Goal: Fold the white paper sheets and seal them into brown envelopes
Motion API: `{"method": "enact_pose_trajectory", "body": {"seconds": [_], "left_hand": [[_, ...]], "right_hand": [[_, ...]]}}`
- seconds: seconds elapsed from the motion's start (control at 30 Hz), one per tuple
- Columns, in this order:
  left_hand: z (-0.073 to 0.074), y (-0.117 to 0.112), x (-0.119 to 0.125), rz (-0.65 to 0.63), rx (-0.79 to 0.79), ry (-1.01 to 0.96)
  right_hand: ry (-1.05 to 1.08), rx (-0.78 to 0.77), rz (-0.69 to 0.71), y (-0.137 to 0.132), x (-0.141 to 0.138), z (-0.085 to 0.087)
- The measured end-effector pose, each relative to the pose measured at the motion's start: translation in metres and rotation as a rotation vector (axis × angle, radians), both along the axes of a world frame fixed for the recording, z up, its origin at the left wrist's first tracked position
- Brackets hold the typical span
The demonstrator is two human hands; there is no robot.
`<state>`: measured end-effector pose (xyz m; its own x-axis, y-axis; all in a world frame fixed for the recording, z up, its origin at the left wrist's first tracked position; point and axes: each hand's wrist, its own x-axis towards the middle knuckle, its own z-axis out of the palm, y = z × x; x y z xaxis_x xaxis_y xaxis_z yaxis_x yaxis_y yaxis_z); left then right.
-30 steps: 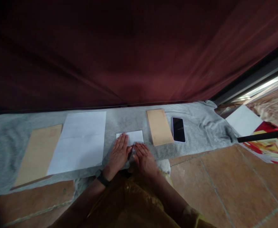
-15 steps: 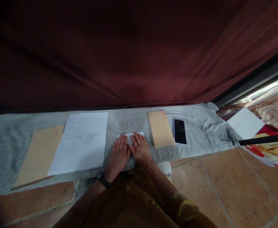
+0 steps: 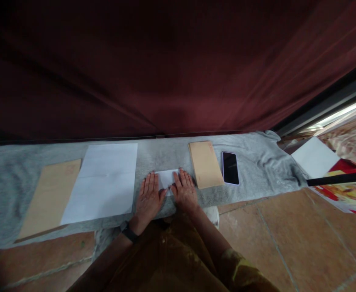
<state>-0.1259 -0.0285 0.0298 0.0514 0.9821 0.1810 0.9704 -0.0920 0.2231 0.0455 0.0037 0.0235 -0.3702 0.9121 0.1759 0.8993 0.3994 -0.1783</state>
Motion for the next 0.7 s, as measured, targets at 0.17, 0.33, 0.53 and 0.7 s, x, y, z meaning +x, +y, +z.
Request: {"method": "enact_pose_trajectory", "body": {"seconds": [0.17, 0.33, 0.53, 0.7], "left_hand": [[0.005, 0.0, 0.013, -0.045, 0.003, 0.02], [0.002, -0.003, 0.018, -0.093, -0.033, 0.01], [0.001, -0.01, 0.006, -0.065, -0.047, -0.018], [0.003, -0.017, 0.0, -0.022, -0.056, -0.01]], "right_hand": [[0.016, 0.021, 0.01, -0.001, -0.001, -0.001], [0.031, 0.04, 0.013, -0.003, -0.001, -0.002], [0.039, 0.056, 0.023, -0.003, 0.0, -0.004], [0.035, 0.071, 0.015, -0.003, 0.001, -0.007]]}}
